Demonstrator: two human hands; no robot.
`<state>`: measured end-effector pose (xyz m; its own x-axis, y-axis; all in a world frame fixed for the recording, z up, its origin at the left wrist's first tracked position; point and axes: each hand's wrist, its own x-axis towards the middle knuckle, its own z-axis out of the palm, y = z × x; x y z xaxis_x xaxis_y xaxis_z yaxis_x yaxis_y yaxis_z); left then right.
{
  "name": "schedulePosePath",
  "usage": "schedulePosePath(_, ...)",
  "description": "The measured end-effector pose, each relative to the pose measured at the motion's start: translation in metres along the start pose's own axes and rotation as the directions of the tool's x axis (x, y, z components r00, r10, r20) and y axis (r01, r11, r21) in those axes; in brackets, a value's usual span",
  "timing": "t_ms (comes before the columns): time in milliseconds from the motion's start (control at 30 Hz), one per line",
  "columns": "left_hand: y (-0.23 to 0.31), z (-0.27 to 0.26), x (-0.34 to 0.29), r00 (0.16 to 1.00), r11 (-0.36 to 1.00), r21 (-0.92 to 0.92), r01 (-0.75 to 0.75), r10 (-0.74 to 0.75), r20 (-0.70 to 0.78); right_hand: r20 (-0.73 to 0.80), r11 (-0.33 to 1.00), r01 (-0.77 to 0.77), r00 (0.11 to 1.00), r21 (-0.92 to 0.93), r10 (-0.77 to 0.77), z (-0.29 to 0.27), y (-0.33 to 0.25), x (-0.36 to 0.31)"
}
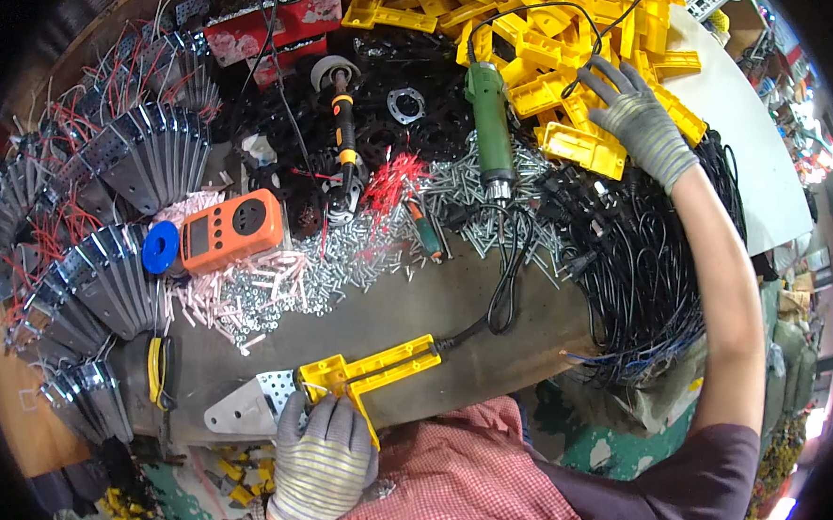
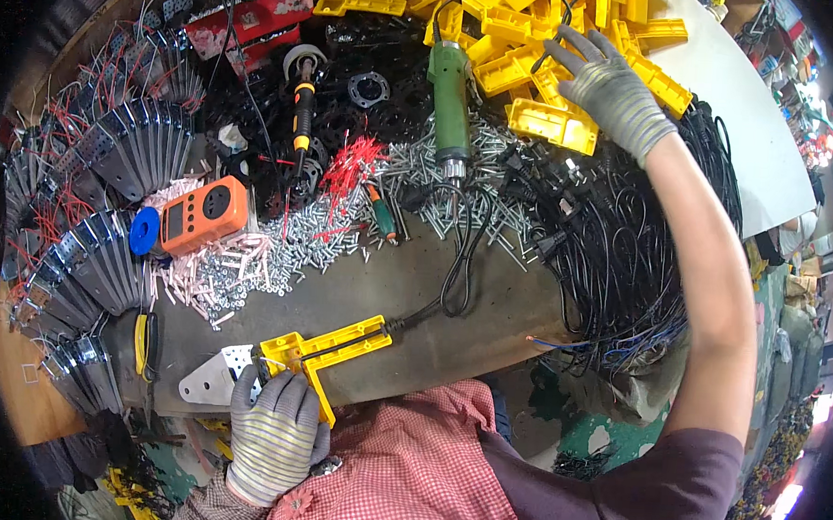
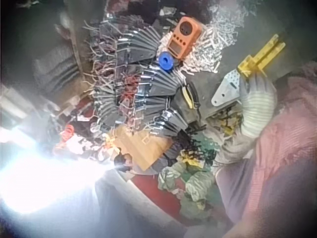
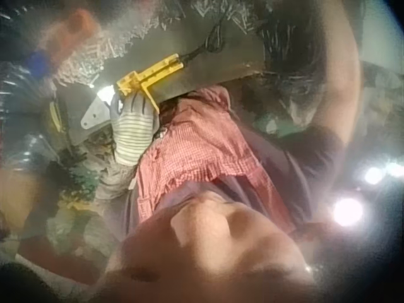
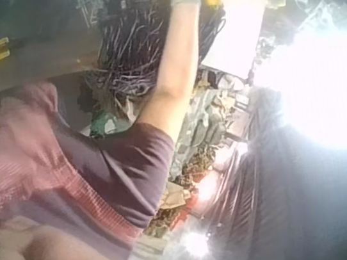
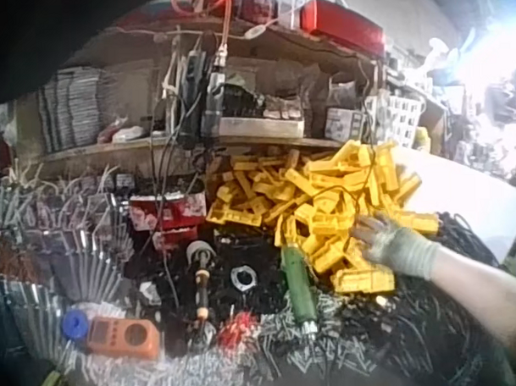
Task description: The person assembles wiring harnesses and electrical components into yellow plastic housings and metal mounting plates, then solders the connections with a soldering iron. The assembly process uses wire strippers, pliers, and a power screwdriver.
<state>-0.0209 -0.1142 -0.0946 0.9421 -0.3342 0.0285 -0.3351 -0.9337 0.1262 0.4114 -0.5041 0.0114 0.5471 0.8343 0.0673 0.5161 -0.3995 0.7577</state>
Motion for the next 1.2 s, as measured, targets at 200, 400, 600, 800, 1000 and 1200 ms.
schedulePosePath(200, -0.004, 0.003, -0.004, 0.999, 0.999, -0.033, 0.010, -0.011, -0.052, -0.125, 0.977, -0.146, 0.978, 0.156, 0.166, -0.085, -0.041, -0.029)
schedulePosePath(400, -0.028, -0.007, 0.008, 0.995, 0.982, -0.167, -0.091, 0.095, 0.018, -0.027, 0.321, -0.240, 0.762, 0.916, 0.647, -0.124, -0.178, -0.064)
schedulePosePath(600, -0.050, 0.005, 0.008, 0.981, 0.952, -0.241, -0.187, 0.168, -0.099, 0.227, -0.702, 0.116, 0.899, 0.703, 0.376, -0.168, -0.292, -0.034)
schedulePosePath(800, -0.052, 0.017, 0.004, 0.954, 0.947, -0.252, -0.200, 0.130, -0.269, 0.316, -0.508, -0.048, 0.832, 0.860, 0.456, -0.162, -0.350, -0.026)
schedulePosePath(1000, -0.080, 0.051, -0.029, 0.840, 0.699, -0.612, -0.370, -0.030, -0.542, -0.185, 0.285, 0.079, 0.911, 0.955, 0.368, -0.192, -0.368, 0.014)
schedulePosePath(1200, -0.061, 0.014, 0.000, 0.987, 0.914, -0.401, -0.058, -0.009, -0.163, -0.135, 0.481, -0.011, 0.954, 0.876, 0.269, -0.206, -0.372, 0.015)
